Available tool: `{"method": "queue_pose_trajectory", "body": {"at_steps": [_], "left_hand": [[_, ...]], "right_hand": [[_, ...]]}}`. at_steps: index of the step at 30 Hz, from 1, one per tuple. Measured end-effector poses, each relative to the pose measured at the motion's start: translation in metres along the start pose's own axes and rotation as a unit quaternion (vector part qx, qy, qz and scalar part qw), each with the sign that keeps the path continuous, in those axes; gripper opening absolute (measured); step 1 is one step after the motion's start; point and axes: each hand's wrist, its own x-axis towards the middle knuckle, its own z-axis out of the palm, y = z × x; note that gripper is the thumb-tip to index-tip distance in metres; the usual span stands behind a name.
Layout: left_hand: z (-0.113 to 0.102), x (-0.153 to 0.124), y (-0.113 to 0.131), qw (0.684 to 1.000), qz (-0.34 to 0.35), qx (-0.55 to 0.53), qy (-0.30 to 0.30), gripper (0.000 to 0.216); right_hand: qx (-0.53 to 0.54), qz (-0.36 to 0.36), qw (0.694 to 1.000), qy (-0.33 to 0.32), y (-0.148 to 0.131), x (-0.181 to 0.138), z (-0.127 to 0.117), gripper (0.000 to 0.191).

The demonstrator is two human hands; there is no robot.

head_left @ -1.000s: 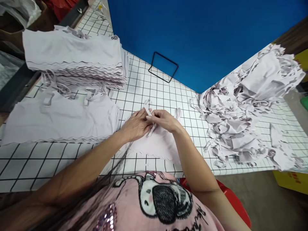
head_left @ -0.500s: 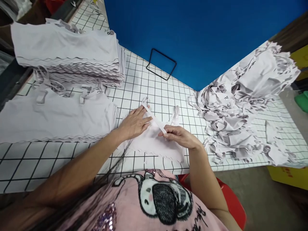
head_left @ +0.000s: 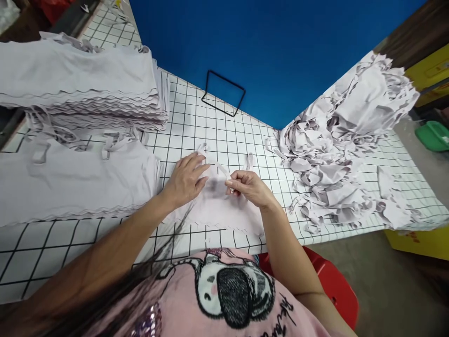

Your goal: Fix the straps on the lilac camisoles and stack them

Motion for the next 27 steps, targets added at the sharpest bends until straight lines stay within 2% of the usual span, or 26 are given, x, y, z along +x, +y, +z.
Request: {"method": "queue_pose_trajectory", "body": {"at_steps": [3,5,8,12,18,21,23,25,26,27], "left_hand": [[-0.010,0.000,0.008,0.996,-0.031,-0.055,0.058,0.019],[-0.015,-0.001,0.015,0.988,-0.037,-0.145,0.043,0.015],[-0.017,-0.002,0.025,0.955,-0.073,-0.287,0.006,0.016],[-0.016,-0.001,0.029,0.919,-0.136,-0.369,0.022,0.011],[-0.019,-0.001,0.024,0.925,-0.139,-0.353,0.000,0.012],[-0.020,-0.001,0.023,0.930,-0.135,-0.343,-0.011,0.012],[-0.022,-0.002,0.023,0.939,-0.128,-0.319,-0.024,0.013],[-0.024,-0.002,0.023,0.953,-0.117,-0.277,-0.039,0.014],[-0.025,-0.002,0.023,0.961,-0.108,-0.252,-0.047,0.015],[-0.026,-0.002,0.023,0.967,-0.099,-0.227,-0.051,0.015]], "right_hand": [[-0.014,-0.064,0.997,0.037,-0.003,0.013,0.011,0.028],[-0.015,-0.088,0.994,0.058,-0.004,0.021,0.019,0.029],[0.010,-0.097,0.991,0.090,-0.005,0.031,0.031,0.030],[0.023,-0.094,0.990,0.099,-0.002,0.036,0.040,0.030],[0.089,-0.052,0.988,0.116,0.002,0.039,0.039,0.031],[0.044,-0.038,0.992,0.109,0.003,0.039,0.034,0.031],[-0.055,-0.074,0.983,0.157,0.001,0.037,0.031,0.029],[-0.158,-0.147,0.957,0.196,-0.002,0.034,0.029,0.026],[-0.201,-0.186,0.943,0.188,-0.005,0.032,0.030,0.026],[-0.237,-0.217,0.934,0.154,-0.007,0.031,0.031,0.027]]}}
